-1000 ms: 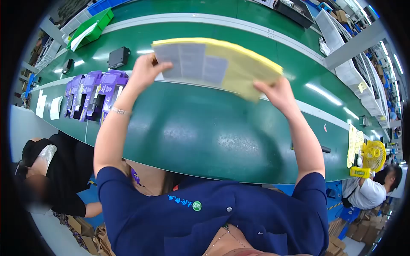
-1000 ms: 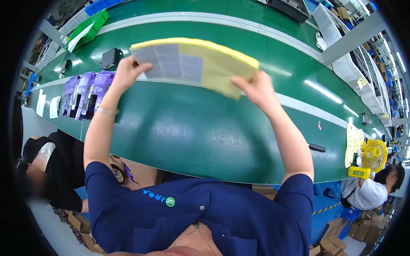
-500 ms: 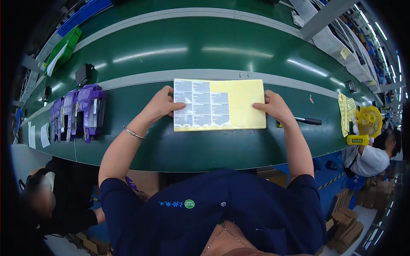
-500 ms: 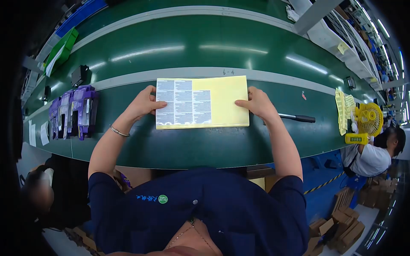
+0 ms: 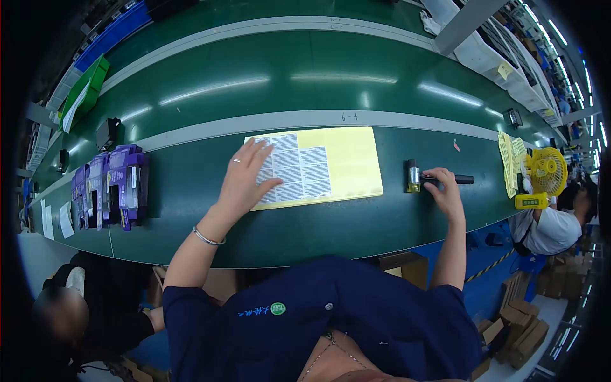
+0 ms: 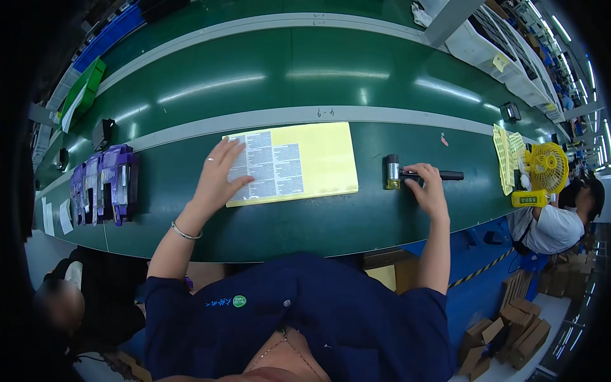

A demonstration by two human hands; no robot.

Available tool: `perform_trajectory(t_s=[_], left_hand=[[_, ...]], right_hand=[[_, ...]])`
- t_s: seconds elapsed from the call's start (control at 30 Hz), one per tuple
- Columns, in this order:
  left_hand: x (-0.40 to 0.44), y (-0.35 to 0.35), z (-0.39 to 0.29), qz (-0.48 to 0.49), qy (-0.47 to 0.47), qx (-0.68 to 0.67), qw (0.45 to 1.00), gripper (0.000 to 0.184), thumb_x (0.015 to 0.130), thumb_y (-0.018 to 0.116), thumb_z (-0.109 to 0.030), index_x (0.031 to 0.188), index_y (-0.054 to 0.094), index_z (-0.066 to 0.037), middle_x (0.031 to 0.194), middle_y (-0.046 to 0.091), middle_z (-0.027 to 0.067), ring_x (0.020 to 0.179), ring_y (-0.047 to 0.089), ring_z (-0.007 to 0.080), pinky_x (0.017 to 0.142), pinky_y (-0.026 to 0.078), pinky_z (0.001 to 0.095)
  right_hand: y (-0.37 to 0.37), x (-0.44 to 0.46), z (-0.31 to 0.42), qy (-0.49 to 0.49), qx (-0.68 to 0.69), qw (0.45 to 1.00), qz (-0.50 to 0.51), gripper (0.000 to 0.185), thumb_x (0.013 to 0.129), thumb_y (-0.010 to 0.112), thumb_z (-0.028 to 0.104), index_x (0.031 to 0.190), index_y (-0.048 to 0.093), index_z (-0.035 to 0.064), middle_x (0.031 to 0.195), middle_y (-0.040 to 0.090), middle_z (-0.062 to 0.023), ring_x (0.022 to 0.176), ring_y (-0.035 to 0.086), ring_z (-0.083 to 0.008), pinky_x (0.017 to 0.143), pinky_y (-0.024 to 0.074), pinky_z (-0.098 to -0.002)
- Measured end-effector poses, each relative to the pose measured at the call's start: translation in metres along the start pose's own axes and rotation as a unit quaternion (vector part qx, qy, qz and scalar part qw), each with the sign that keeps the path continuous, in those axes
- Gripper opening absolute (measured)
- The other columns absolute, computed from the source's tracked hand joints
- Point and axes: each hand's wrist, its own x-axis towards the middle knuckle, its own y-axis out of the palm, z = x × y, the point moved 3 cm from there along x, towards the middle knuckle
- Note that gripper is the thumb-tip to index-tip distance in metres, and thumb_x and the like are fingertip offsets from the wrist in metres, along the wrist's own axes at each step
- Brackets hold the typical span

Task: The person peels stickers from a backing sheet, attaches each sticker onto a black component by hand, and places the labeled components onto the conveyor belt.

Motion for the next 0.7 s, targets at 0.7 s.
perform_trajectory(t_s=[0.7], left_hand=[[0.003,0.032,0.001,0.044,0.097,-0.005,0.994,0.08,0.07,0.077,-0.045,0.134,0.05,-0.006,0.145,0.042,0.0088,0.139,0.031,0.0303,0.117,0.016,0.0435]], right_hand=[[0.078,0.044,0.093,-0.223,0.108,0.96,-0.129,0.029,0.076,0.067,0.003,0.103,0.07,0.009,0.102,0.06,-0.0054,0.093,0.053,-0.0221,0.089,0.0375,-0.0331]])
